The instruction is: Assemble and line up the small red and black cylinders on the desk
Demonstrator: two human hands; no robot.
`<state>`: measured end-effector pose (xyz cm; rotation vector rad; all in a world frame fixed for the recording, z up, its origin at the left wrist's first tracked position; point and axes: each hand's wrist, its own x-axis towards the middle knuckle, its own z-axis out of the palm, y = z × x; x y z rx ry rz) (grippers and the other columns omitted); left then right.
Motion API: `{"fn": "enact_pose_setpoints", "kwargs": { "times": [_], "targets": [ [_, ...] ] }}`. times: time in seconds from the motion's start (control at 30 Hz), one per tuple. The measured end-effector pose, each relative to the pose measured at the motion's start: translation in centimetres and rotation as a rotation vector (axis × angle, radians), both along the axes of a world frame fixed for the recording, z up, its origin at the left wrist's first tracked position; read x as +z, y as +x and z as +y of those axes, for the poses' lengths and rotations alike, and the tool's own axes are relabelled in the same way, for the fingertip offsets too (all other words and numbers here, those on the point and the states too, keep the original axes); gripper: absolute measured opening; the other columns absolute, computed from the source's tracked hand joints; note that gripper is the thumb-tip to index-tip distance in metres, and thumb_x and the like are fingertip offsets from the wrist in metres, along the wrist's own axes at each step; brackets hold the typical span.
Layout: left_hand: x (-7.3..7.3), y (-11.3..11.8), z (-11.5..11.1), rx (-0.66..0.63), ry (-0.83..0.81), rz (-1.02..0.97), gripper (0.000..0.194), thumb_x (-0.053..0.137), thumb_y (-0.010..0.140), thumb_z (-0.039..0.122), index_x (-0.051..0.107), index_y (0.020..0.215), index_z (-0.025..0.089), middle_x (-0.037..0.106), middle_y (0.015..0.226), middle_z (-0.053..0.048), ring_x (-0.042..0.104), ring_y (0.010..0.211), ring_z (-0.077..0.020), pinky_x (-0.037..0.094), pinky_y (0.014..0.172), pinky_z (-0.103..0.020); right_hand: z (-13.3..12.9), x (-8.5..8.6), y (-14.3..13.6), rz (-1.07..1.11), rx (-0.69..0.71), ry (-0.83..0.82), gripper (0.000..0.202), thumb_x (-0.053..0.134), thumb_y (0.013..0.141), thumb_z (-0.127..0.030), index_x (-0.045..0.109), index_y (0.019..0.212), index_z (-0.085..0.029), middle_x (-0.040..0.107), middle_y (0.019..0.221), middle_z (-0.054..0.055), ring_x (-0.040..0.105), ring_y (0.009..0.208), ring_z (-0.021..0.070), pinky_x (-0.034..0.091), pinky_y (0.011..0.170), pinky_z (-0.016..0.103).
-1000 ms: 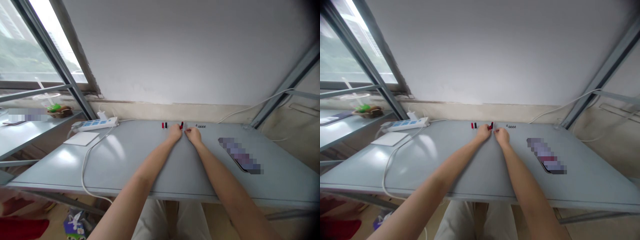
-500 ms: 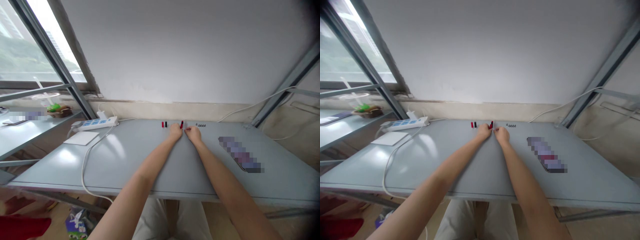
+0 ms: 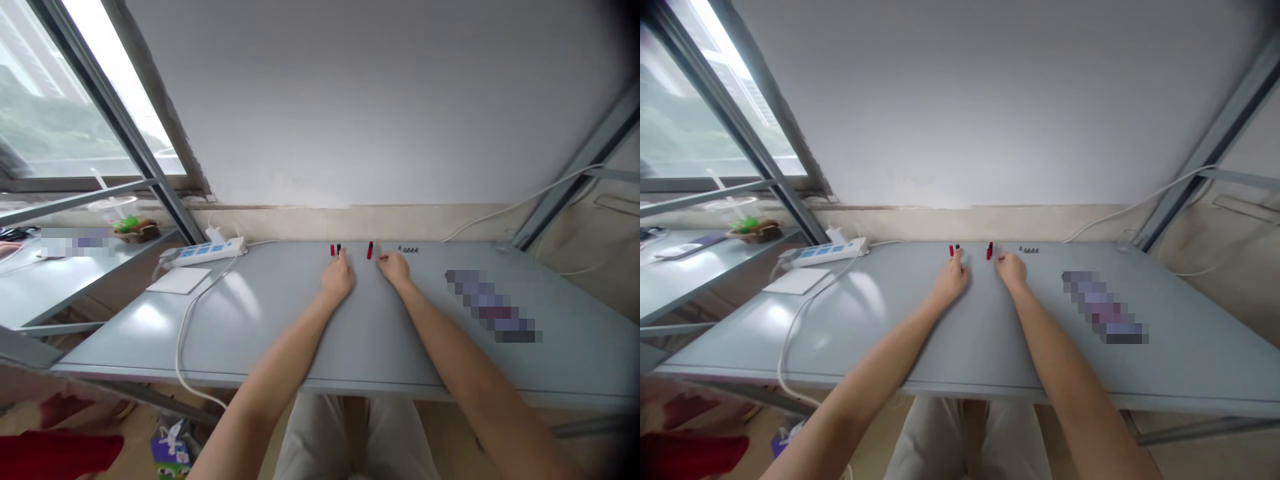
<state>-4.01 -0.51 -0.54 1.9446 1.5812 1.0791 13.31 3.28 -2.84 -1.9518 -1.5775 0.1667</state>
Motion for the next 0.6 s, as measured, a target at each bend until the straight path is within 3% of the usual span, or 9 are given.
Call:
{"fn": "enact_pose_setpoints", "kwargs": {
  "times": [0.2,0.43,0.6],
  "targets": [
    [-0.4,-0.5,1.4,0.031,0.009,-0.037,0.065,0.049,0.080,0.016,0.025,0.140,0.021,0.056,0.113,-0.016,0.053,0.105,-0.0255,0.038,0.091,-0.034,0.1,0.1,0.0,0.013,0.003,-0.010,0.024,0.056,0.077,-0.033,0.071,0.091,-0.019,0.069,0.089,0.010,0.063,0.086,0.0216,0.046,0.072,0.030],
    [-0.2,-0.5,1.8,0.064,0.047,0.249,0.071,0.042,0.083,0.016,0.007,0.145,0.019,0.057,0.112,-0.016,0.055,0.099,-0.0246,0.041,0.087,-0.034,0.1,0.0,0.1,0.011,0.007,-0.010,0.025,0.056,0.078,-0.034,0.070,0.092,-0.019,0.069,0.090,0.010,0.063,0.088,0.0217,0.046,0.074,0.029],
    [-0.3,-0.3,2.2,0.093,0.041,0.398,0.064,0.038,0.085,0.018,0.013,0.144,0.017,0.056,0.114,-0.016,0.054,0.101,-0.0251,0.043,0.084,-0.035,0.0,0.2,0.0,-0.003,-0.001,-0.047,0.028,0.055,0.078,-0.034,0.069,0.097,-0.019,0.069,0.094,0.009,0.062,0.091,0.0207,0.045,0.077,0.028]
  ]
}}
